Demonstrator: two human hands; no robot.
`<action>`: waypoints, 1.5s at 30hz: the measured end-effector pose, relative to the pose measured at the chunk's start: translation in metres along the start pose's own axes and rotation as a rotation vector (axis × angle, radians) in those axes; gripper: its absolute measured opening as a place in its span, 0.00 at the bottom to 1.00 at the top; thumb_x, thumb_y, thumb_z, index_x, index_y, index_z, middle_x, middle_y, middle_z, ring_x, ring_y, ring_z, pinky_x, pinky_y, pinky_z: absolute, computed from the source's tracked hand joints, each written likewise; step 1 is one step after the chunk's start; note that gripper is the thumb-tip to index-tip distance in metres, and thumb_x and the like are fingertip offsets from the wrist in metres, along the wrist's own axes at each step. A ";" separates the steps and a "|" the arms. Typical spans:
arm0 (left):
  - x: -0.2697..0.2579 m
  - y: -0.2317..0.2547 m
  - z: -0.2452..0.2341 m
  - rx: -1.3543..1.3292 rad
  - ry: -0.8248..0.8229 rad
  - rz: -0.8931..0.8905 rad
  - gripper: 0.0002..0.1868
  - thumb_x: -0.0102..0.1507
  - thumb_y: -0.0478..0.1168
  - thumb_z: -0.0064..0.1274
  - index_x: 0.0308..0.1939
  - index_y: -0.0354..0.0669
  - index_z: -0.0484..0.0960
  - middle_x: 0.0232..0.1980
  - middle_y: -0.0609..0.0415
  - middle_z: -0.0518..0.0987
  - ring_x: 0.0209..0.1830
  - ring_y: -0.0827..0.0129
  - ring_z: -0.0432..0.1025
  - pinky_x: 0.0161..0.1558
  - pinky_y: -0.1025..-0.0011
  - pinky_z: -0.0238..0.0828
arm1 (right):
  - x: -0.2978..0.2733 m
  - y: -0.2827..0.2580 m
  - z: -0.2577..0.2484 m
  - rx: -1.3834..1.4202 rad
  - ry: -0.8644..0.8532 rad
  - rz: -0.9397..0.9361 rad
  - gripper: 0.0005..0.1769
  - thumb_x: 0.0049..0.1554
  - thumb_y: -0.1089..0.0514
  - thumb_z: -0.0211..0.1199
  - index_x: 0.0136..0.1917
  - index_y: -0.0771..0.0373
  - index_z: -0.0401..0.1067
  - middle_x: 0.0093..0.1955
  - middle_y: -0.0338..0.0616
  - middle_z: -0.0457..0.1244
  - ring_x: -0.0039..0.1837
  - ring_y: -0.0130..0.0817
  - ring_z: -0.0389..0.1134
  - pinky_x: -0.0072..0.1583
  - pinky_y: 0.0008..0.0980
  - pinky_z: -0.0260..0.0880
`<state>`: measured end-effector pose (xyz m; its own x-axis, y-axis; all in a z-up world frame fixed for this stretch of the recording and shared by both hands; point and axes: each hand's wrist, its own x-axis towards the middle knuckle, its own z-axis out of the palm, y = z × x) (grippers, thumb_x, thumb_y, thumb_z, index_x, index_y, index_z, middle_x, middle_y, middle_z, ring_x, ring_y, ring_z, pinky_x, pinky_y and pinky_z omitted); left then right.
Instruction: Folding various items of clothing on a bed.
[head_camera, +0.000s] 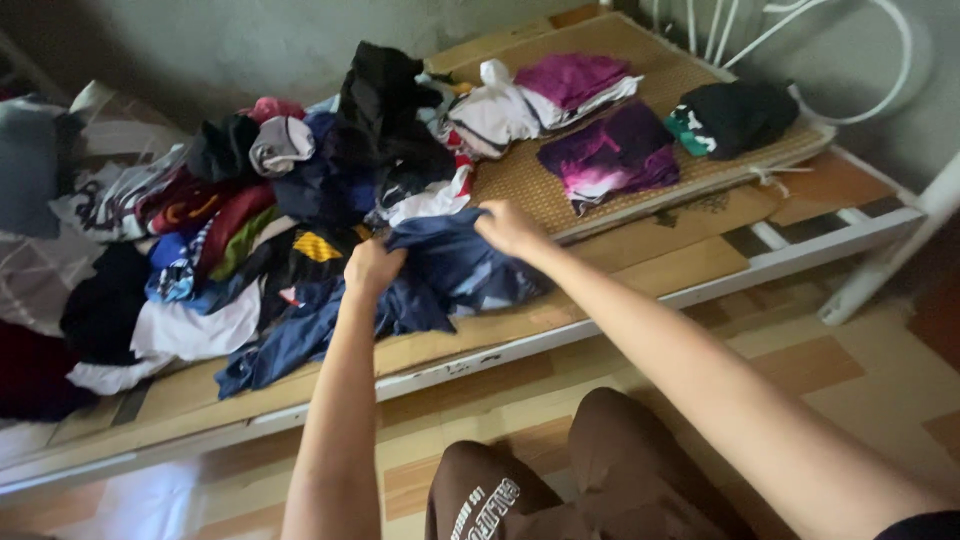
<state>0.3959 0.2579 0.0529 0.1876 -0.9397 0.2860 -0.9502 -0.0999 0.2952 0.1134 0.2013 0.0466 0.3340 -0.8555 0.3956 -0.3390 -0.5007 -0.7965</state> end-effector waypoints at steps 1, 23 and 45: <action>0.006 -0.011 0.007 -0.071 0.021 -0.060 0.25 0.57 0.54 0.57 0.50 0.39 0.86 0.50 0.32 0.82 0.53 0.41 0.76 0.56 0.53 0.73 | -0.012 -0.028 -0.007 -0.212 0.019 -0.054 0.22 0.49 0.50 0.64 0.55 0.61 0.78 0.43 0.53 0.70 0.48 0.49 0.73 0.53 0.42 0.72; -0.030 -0.067 0.025 -0.120 0.087 0.086 0.18 0.55 0.50 0.60 0.40 0.39 0.85 0.42 0.38 0.84 0.46 0.45 0.78 0.49 0.53 0.75 | 0.029 0.040 -0.043 0.888 0.112 0.228 0.15 0.50 0.60 0.64 0.50 0.68 0.77 0.45 0.45 0.70 0.48 0.38 0.71 0.50 0.39 0.73; 0.004 -0.022 0.123 0.223 -0.032 -0.013 0.18 0.62 0.54 0.56 0.53 0.54 0.82 0.56 0.51 0.81 0.59 0.52 0.73 0.54 0.39 0.66 | -0.019 0.075 0.039 -0.849 -0.317 0.106 0.47 0.46 0.43 0.74 0.76 0.34 0.58 0.74 0.50 0.54 0.76 0.68 0.50 0.67 0.64 0.63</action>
<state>0.3867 0.2162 -0.0647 0.1961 -0.9473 0.2532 -0.9798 -0.1791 0.0886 0.1160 0.1848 -0.0386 0.4472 -0.8893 0.0956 -0.8734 -0.4573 -0.1677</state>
